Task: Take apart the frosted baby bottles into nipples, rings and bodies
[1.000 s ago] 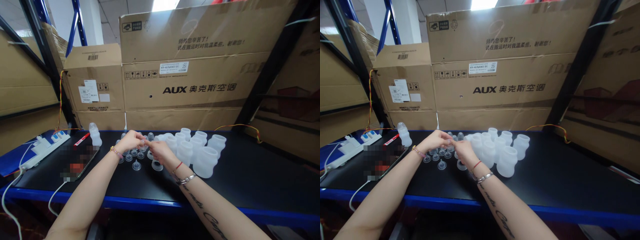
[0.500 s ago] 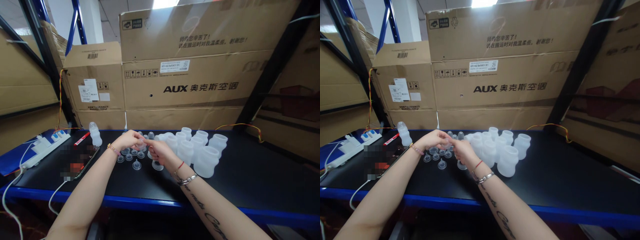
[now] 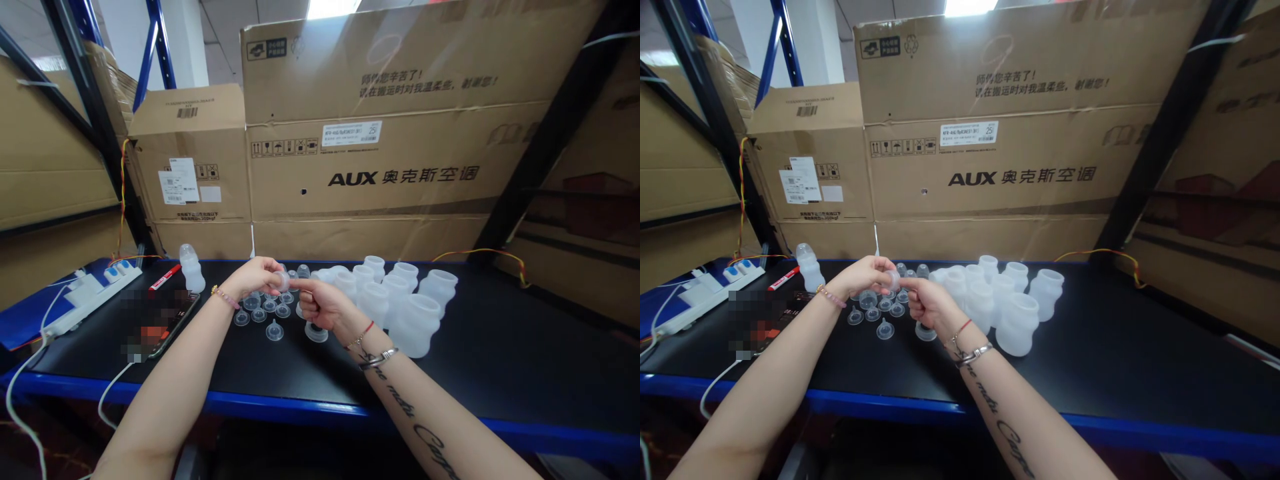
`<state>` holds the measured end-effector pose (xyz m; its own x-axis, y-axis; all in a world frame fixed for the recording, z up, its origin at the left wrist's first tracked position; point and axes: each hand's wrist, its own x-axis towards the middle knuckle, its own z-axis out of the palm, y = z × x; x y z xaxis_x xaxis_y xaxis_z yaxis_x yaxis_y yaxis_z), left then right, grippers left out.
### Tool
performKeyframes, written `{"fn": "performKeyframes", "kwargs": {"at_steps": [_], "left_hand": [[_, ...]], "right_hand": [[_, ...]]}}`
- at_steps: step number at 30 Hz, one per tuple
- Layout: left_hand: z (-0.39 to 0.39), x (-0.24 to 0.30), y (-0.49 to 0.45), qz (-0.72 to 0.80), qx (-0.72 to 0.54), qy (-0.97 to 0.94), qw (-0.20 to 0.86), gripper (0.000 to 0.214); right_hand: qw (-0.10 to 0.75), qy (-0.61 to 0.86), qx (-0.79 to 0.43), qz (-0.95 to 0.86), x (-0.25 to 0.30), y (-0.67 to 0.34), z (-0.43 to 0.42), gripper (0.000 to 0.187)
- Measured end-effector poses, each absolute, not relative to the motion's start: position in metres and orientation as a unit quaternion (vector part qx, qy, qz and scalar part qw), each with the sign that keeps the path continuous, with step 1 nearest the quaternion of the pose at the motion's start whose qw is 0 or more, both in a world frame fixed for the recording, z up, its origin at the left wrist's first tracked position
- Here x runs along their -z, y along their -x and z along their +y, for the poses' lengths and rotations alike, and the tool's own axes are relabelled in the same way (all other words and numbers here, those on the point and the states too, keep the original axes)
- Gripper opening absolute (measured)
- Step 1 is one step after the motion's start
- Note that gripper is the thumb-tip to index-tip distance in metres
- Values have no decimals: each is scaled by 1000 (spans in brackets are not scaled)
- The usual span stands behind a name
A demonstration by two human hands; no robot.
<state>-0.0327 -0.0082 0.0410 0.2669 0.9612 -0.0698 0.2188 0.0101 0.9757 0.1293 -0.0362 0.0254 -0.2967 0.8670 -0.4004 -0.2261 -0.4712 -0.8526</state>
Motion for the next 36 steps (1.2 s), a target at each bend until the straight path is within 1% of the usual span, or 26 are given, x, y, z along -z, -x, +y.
{"fn": "performKeyframes", "kwargs": {"at_steps": [4, 8, 14, 19, 24, 29, 32, 36], "left_hand": [[-11, -45, 33, 489, -355, -598, 527, 18], [-12, -46, 35, 491, -337, -600, 535, 17], [-11, -46, 34, 490, -339, -601, 532, 17], [-11, -42, 28, 484, -354, -593, 538, 20], [-12, -39, 26, 472, -356, -593, 547, 19], [-12, -38, 27, 457, -368, -591, 553, 20], [-10, -39, 29, 454, -367, -586, 562, 19], [-10, -42, 29, 457, -366, -578, 568, 19]], "right_hand": [[386, 437, -736, -344, -28, -129, -38, 31], [420, 440, -699, -375, -27, -128, -38, 26], [399, 443, -717, -360, -26, -129, -35, 33], [395, 469, -705, -356, -29, -130, -37, 41], [412, 481, -683, -365, -28, -129, -38, 39], [455, 473, -636, -406, -22, -130, -36, 40], [448, 459, -649, -409, -22, -131, -36, 42], [439, 452, -667, -397, -27, -131, -38, 38]]}}
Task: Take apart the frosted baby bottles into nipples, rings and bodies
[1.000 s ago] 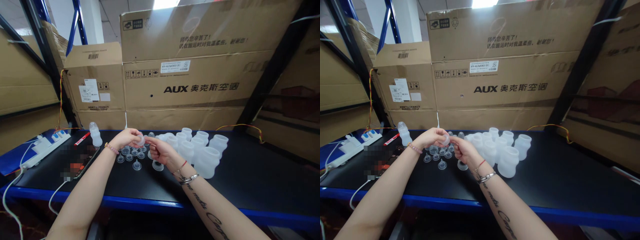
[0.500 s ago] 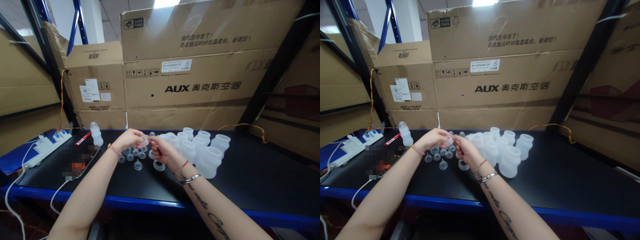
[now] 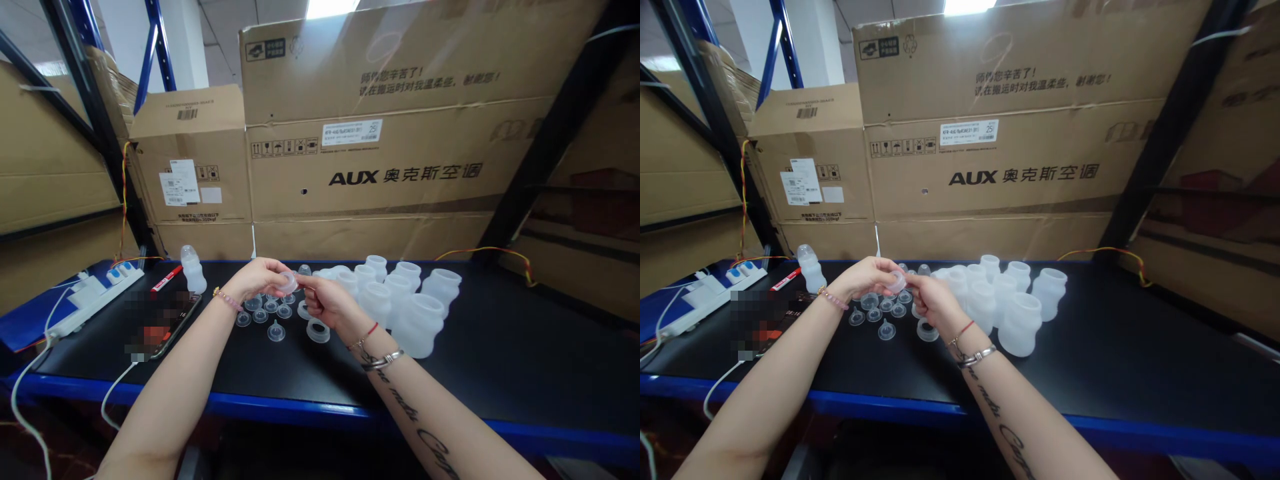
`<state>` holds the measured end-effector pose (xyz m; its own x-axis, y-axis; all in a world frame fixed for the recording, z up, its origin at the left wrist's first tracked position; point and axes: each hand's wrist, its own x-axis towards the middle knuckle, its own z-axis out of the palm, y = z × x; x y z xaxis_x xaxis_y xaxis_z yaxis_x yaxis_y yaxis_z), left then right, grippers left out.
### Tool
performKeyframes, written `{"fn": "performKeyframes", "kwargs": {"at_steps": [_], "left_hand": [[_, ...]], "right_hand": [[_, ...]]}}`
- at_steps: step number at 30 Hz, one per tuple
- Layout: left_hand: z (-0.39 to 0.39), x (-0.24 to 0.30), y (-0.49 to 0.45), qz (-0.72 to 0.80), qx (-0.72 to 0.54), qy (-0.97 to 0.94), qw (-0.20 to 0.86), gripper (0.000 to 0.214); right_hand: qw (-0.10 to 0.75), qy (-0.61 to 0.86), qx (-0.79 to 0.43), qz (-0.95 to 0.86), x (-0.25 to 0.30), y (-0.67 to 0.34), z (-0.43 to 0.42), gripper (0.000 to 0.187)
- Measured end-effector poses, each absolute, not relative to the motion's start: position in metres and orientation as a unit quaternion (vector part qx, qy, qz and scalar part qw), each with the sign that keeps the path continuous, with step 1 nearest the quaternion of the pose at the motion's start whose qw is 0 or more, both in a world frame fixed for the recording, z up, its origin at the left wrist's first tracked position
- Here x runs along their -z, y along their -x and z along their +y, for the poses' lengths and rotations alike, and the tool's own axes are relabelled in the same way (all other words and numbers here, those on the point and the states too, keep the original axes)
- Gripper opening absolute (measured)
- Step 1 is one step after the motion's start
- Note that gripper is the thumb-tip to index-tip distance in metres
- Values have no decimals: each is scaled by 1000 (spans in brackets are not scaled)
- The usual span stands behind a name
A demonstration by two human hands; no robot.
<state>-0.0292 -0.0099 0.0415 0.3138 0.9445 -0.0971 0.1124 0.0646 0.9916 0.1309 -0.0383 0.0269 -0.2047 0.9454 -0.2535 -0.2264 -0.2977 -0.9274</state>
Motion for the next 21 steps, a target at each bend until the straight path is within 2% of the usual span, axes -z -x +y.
{"fn": "performKeyframes", "kwargs": {"at_steps": [8, 12, 17, 21], "left_hand": [[-13, -43, 22, 468, -398, -550, 566, 15], [-13, -41, 21, 470, -398, -552, 562, 14], [-12, -41, 20, 474, -395, -560, 552, 11], [-10, -45, 23, 476, -404, -538, 566, 12]], "right_hand": [[459, 440, -676, -373, -25, -131, -36, 23], [458, 449, -673, -367, -24, -129, -35, 24], [470, 462, -652, -375, -22, -128, -36, 35], [476, 432, -674, -365, -22, -131, -35, 30]]}}
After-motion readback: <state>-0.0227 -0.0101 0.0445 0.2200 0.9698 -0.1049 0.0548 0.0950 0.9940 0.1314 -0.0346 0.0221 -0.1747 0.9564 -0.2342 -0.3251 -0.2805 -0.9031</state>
